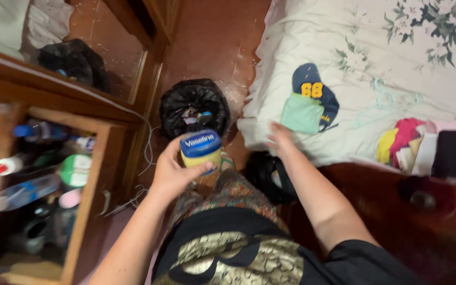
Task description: The person opens a dresser drawer and organizes various personal care items. They pick up and wipe a Vaseline jar and a gold tube with a cloth, then place them into the drawer along with other bottles and containers. The person also handles a small plastic container and a white cable before placing them in the drawer.
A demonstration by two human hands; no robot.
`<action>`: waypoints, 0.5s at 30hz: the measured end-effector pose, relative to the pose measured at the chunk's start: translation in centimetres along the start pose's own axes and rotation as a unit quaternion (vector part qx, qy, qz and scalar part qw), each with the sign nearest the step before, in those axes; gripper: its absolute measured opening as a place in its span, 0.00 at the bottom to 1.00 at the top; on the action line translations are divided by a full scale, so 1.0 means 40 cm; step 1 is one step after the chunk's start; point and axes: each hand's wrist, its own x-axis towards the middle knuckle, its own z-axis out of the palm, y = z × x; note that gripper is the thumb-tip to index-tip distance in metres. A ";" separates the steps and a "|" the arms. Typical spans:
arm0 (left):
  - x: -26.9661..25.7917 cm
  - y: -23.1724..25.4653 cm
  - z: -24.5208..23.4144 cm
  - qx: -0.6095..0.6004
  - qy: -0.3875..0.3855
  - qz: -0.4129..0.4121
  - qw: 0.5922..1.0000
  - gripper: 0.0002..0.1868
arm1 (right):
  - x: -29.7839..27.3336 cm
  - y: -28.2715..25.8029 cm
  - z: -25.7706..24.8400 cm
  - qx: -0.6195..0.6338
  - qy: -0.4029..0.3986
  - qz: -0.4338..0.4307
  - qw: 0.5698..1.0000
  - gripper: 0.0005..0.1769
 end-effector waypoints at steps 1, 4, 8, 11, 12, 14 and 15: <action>0.008 -0.010 0.030 0.011 -0.004 -0.006 1.000 0.42 | 0.049 -0.004 -0.067 0.096 0.048 0.034 0.994 0.37; 0.039 -0.037 0.103 -0.003 -0.015 0.028 1.000 0.41 | 0.168 0.008 -0.210 0.219 0.140 0.094 0.961 0.41; 0.079 -0.082 0.168 -0.051 0.011 -0.045 0.998 0.41 | 0.292 0.029 -0.263 0.371 0.094 0.138 0.913 0.51; 0.094 -0.110 0.200 -0.051 0.024 -0.054 0.997 0.41 | 0.344 0.037 -0.247 0.396 0.102 0.176 0.896 0.56; 0.092 -0.113 0.210 -0.048 0.024 -0.063 0.997 0.41 | 0.351 0.041 -0.245 0.386 0.119 0.184 0.896 0.50; 0.103 -0.115 0.219 -0.027 0.027 -0.062 0.997 0.41 | 0.365 0.040 -0.237 0.369 0.147 0.195 0.897 0.40; 0.102 -0.113 0.223 -0.009 0.031 -0.059 0.998 0.41 | 0.369 0.040 -0.240 0.375 0.121 0.162 0.904 0.37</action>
